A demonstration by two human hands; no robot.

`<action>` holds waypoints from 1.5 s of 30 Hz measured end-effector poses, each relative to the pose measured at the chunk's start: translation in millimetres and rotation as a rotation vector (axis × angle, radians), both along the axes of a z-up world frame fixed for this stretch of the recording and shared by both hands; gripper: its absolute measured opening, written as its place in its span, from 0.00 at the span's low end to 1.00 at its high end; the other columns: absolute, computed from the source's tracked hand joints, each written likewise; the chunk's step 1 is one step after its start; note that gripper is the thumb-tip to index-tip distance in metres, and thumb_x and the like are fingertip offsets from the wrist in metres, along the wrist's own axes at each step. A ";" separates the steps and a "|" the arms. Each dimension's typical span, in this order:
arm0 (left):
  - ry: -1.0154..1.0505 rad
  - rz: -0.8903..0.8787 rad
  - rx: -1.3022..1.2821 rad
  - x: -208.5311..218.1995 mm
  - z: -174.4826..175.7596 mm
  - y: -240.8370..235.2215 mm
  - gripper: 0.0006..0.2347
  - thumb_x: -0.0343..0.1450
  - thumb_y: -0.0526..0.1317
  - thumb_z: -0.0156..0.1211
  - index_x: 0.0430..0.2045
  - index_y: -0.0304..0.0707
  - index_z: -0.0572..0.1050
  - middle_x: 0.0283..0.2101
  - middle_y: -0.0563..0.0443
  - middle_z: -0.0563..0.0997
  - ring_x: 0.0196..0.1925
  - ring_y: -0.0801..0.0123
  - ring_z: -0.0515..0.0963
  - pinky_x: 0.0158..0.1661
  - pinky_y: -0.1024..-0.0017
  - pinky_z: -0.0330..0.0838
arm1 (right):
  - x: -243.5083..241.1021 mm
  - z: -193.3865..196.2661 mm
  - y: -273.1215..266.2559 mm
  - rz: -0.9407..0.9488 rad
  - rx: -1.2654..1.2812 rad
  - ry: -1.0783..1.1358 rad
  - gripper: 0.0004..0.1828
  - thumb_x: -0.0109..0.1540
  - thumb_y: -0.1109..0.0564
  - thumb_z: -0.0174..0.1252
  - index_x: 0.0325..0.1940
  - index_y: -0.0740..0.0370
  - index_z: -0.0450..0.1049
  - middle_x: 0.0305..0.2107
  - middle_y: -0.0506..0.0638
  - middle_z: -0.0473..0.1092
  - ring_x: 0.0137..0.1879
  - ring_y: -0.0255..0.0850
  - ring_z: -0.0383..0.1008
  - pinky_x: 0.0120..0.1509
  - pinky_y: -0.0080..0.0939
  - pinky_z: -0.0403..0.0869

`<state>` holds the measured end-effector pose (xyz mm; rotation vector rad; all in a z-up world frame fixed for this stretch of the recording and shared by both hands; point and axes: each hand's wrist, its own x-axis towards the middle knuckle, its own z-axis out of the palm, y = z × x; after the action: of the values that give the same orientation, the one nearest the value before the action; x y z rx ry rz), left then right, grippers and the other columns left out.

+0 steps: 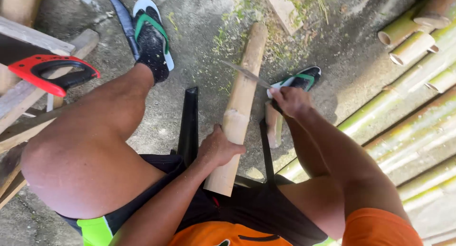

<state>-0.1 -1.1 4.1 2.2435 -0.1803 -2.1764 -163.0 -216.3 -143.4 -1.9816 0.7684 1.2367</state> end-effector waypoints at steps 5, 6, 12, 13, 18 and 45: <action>0.008 0.059 -0.018 -3.4 -6.0 6.6 0.46 0.51 0.54 0.74 0.61 0.27 0.58 0.50 0.30 0.80 0.51 0.45 0.83 0.51 0.58 0.77 | 18.2 34.5 10.1 0.181 0.027 0.057 0.43 0.66 0.20 0.30 0.47 0.52 0.78 0.28 0.56 0.79 0.36 0.47 0.81 0.46 0.51 0.79; 0.025 0.055 -0.007 -0.8 -2.3 4.3 0.44 0.52 0.54 0.73 0.60 0.29 0.60 0.50 0.32 0.81 0.50 0.46 0.84 0.51 0.57 0.78 | 20.3 41.4 16.4 0.259 0.117 0.075 0.42 0.64 0.19 0.30 0.47 0.51 0.76 0.25 0.56 0.79 0.33 0.45 0.82 0.45 0.51 0.78; 0.054 0.053 0.033 2.0 4.8 -2.6 0.45 0.53 0.53 0.74 0.61 0.30 0.57 0.49 0.33 0.81 0.49 0.47 0.84 0.50 0.57 0.78 | 33.0 39.1 2.5 0.226 -0.021 0.117 0.42 0.70 0.23 0.26 0.42 0.52 0.78 0.21 0.50 0.72 0.29 0.46 0.78 0.36 0.51 0.78; 0.059 0.049 0.035 1.1 4.6 -4.0 0.45 0.53 0.53 0.74 0.61 0.30 0.57 0.49 0.33 0.81 0.49 0.47 0.84 0.50 0.57 0.78 | 31.3 43.9 6.3 0.222 -0.019 0.122 0.42 0.70 0.23 0.26 0.42 0.52 0.78 0.21 0.50 0.72 0.29 0.46 0.78 0.36 0.51 0.78; 0.043 -0.043 0.073 3.3 13.4 -13.0 0.42 0.56 0.53 0.72 0.60 0.29 0.57 0.48 0.32 0.80 0.49 0.46 0.84 0.49 0.56 0.79 | 27.3 33.2 -13.3 0.139 -0.016 0.151 0.40 0.67 0.22 0.28 0.44 0.51 0.76 0.20 0.48 0.72 0.25 0.37 0.75 0.26 0.39 0.74; 0.046 -0.064 0.005 -0.4 25.1 -20.4 0.37 0.62 0.52 0.71 0.57 0.24 0.59 0.45 0.30 0.81 0.44 0.48 0.85 0.44 0.58 0.80 | 9.1 15.9 -19.6 0.139 -0.124 0.129 0.39 0.69 0.25 0.29 0.49 0.50 0.79 0.38 0.58 0.79 0.44 0.55 0.81 0.49 0.57 0.79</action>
<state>-0.5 -21.5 29.2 2.2178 -0.2500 -2.2603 -153.9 -236.0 -127.5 -2.1012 0.7986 1.4410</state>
